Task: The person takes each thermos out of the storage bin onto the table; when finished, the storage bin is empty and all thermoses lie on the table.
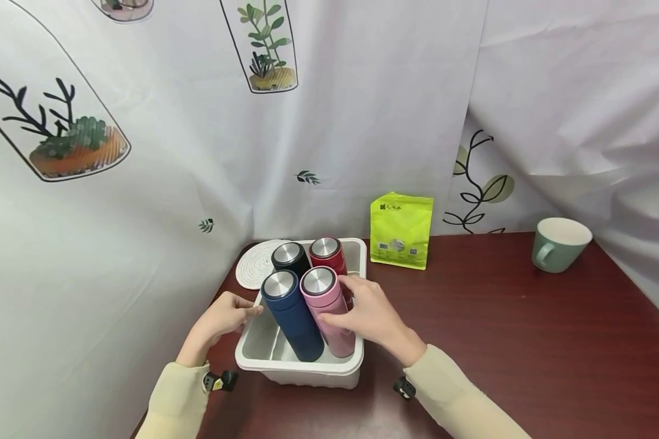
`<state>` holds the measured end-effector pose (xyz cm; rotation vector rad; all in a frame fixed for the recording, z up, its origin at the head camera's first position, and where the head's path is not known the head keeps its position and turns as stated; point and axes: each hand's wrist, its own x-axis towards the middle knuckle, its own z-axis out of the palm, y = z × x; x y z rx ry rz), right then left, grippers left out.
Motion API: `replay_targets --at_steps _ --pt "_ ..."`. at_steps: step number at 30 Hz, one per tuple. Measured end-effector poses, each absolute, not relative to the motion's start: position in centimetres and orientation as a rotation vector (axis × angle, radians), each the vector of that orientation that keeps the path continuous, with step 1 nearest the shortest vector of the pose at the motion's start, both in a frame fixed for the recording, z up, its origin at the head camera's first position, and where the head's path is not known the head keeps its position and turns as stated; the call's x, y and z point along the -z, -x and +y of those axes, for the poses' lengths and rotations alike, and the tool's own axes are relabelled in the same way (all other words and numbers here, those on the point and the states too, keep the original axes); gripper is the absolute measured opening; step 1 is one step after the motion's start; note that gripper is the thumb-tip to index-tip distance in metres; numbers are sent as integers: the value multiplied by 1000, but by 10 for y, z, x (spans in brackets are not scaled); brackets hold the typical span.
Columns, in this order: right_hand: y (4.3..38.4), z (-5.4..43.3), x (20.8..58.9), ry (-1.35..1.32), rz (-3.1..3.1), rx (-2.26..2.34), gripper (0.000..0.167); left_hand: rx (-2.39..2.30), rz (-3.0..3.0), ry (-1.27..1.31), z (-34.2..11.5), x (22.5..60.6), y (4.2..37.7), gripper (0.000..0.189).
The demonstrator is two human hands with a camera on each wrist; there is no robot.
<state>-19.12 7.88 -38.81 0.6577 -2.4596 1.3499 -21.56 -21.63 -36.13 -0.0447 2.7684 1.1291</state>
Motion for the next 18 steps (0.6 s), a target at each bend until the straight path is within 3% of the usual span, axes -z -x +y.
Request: replay_targets --at_steps 5,18 --pt "190 74 390 -657 -2482 -1316 71 -1151 2759 38 -215 360 214 22" --pt "184 67 395 -582 -2437 -1266 62 -1156 2758 48 -215 359 212 24"
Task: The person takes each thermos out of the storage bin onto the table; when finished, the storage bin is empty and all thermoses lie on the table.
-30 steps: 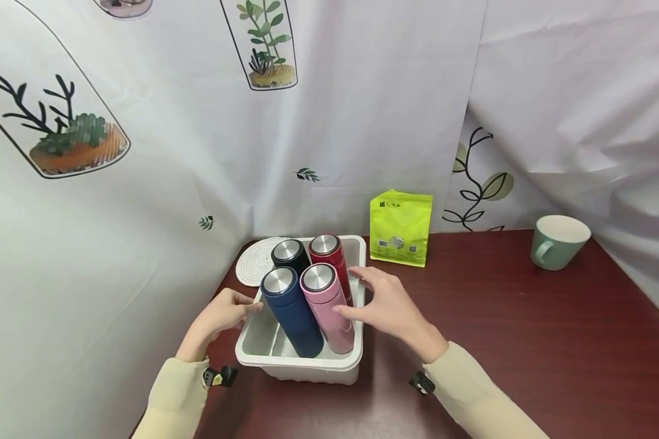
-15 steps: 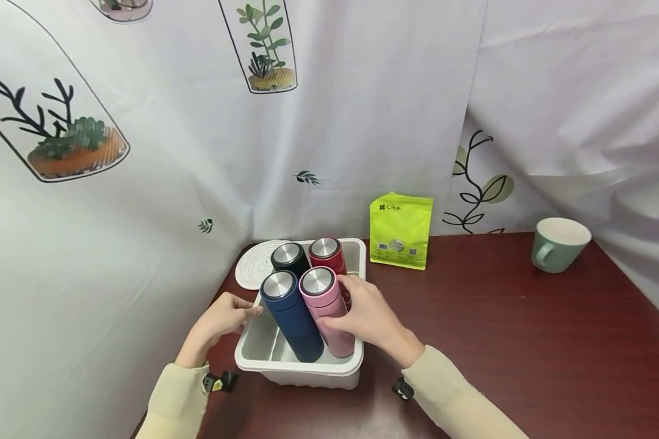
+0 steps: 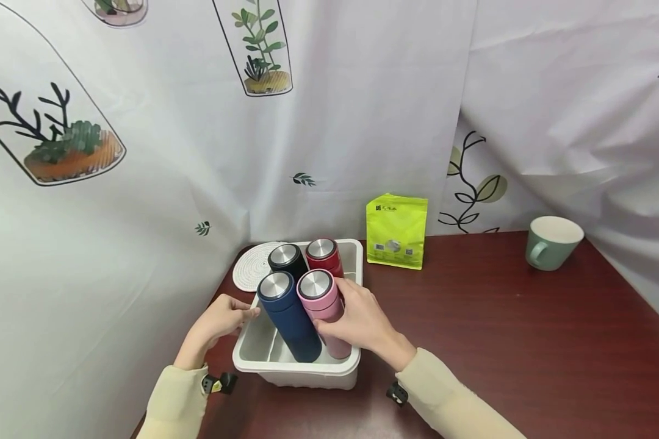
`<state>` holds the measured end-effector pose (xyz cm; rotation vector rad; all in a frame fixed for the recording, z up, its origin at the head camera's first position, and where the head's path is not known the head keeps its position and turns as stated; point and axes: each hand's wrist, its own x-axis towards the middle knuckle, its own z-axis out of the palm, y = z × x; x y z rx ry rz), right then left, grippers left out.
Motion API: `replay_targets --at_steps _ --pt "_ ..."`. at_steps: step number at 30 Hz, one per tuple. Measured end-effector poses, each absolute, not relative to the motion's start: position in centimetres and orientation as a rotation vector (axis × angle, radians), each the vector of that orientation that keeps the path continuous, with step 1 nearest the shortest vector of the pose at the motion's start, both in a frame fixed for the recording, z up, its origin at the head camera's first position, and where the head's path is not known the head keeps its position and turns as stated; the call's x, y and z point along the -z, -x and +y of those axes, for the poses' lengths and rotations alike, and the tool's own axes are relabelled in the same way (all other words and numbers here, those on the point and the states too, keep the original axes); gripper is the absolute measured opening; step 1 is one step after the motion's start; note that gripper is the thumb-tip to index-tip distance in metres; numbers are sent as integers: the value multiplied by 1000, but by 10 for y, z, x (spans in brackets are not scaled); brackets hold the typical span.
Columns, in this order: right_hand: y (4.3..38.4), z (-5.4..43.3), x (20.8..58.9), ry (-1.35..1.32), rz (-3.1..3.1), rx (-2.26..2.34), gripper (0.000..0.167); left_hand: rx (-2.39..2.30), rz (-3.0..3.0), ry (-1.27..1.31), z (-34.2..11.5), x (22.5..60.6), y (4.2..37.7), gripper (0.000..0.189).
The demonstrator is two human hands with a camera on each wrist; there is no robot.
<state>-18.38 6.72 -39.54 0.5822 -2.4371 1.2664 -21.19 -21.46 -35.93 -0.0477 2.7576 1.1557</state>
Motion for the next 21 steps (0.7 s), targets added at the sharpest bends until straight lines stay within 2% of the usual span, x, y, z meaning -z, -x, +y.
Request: replay_targets --at_steps 12,21 --pt "179 68 394 -603 -2336 -1286 68 -1169 2751 60 -216 361 213 25" --pt "169 70 379 -626 -2174 -1259 69 -1181 2743 68 -215 360 212 24"
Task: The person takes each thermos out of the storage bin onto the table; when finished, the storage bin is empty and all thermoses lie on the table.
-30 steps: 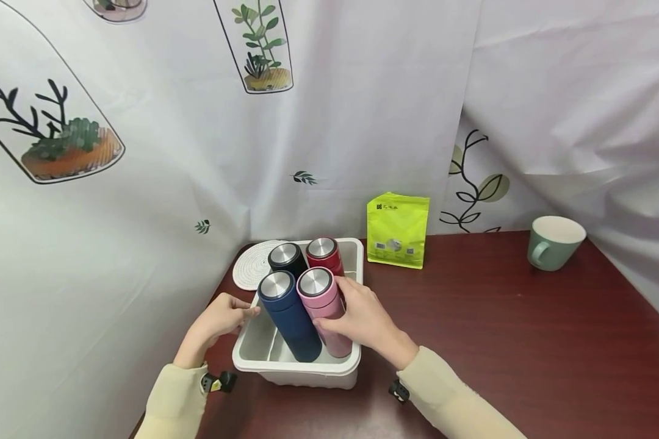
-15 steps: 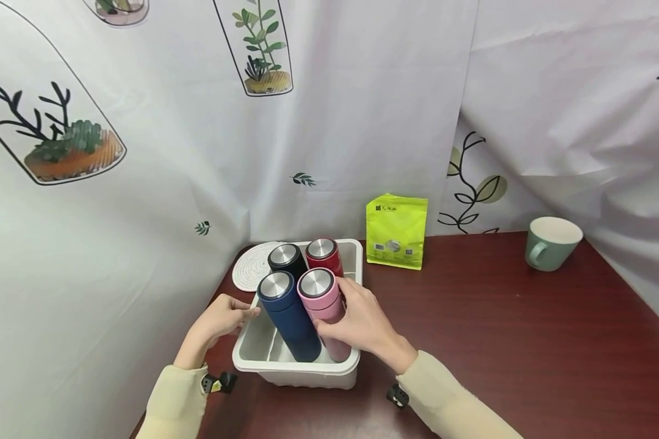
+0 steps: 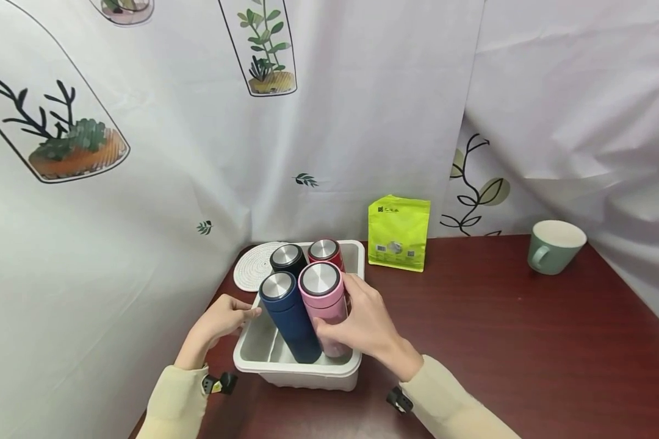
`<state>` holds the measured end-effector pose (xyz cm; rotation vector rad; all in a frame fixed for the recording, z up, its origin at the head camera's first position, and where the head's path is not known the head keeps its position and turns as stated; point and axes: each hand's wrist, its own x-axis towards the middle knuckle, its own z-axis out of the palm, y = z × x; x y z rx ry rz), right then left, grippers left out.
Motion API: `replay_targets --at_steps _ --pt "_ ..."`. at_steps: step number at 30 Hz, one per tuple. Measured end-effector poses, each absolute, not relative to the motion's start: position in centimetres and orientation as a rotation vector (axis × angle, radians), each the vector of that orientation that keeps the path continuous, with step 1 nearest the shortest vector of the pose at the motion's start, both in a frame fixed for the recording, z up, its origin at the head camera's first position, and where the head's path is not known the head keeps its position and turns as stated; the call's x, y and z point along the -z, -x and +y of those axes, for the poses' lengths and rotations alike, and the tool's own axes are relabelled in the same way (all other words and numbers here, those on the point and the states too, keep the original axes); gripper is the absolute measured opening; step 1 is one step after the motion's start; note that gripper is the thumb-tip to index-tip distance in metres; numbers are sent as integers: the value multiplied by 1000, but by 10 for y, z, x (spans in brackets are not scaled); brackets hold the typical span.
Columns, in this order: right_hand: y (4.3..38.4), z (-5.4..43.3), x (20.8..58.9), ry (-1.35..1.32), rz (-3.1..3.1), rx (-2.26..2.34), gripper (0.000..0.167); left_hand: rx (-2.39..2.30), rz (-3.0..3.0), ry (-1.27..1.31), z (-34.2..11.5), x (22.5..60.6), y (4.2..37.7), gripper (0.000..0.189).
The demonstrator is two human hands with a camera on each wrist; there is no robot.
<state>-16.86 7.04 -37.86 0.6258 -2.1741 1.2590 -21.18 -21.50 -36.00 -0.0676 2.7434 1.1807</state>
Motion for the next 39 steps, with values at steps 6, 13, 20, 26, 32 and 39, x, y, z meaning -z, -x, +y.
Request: replay_targets --at_steps 6,13,20,26,32,39 --pt "163 75 362 -674 -2066 -1191 63 -1182 2746 67 -215 360 212 24" --pt "155 86 337 -689 -2057 -1207 69 -1189 2747 51 -215 360 212 24" --pt "147 100 307 -707 -1998 -1250 75 -1189 2750 61 -215 361 212 24" --pt "140 111 288 -697 -1935 -1247 67 -1218 2725 66 -216 364 213 24" --pt "141 123 279 -721 -1914 -1205 65 -1238 2710 53 -218 365 214 25" --pt "148 139 279 -648 -1936 -1116 61 -1219 2719 28 -217 364 214 26"
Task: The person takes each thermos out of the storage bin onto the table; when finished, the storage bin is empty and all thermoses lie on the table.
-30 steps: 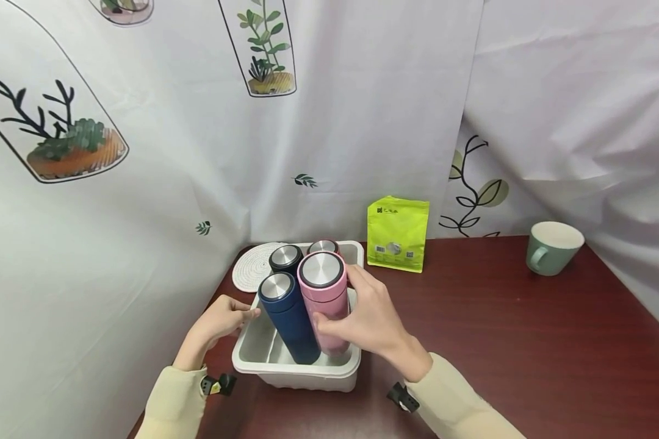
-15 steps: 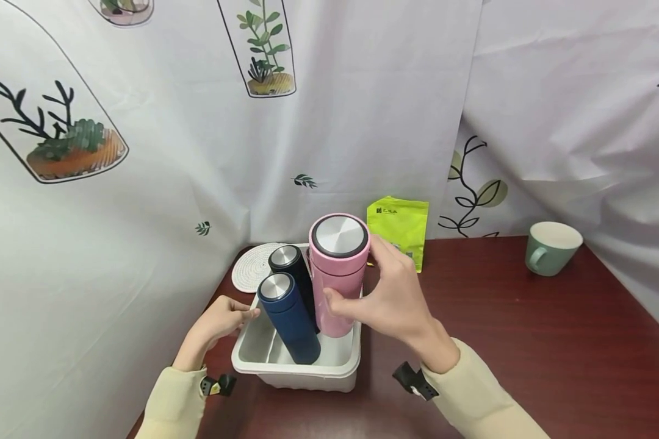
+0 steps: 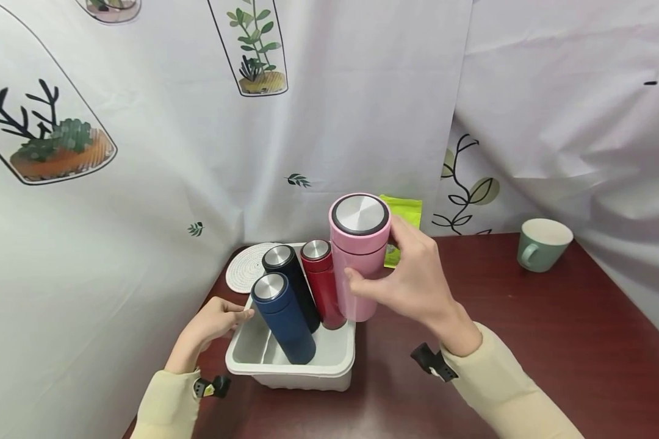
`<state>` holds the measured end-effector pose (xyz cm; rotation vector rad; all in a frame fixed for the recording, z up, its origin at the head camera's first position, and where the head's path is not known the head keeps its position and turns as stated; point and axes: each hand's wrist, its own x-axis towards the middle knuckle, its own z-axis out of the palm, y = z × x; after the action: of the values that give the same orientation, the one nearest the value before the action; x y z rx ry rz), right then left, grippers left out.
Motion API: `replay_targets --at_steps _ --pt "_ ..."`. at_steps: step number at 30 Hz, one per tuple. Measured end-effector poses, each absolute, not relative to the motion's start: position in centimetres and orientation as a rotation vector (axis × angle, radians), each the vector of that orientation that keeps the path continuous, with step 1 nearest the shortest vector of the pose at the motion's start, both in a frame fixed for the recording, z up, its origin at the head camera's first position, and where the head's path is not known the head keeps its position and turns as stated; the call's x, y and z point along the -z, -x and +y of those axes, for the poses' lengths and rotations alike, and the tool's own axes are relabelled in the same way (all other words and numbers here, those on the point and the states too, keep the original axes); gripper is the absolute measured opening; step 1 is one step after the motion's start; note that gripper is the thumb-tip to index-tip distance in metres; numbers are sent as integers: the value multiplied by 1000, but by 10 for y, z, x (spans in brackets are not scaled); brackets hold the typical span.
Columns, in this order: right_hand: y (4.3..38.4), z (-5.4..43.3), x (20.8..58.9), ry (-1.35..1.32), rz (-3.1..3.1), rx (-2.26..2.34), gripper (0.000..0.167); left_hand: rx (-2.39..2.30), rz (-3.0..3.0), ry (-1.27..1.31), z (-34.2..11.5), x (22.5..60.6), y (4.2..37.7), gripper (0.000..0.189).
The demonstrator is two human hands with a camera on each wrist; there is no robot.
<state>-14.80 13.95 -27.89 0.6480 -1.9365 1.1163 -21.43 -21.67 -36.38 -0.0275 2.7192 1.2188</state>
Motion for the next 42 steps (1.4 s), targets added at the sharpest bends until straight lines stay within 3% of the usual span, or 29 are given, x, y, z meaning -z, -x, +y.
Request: replay_targets --at_steps 17,42 --pt "178 170 315 -354 -2054 -976 62 -1260 2702 57 -219 361 213 25" --pt "223 173 389 -171 -2161 -1029 54 -1271 2694 80 -215 364 210 26"
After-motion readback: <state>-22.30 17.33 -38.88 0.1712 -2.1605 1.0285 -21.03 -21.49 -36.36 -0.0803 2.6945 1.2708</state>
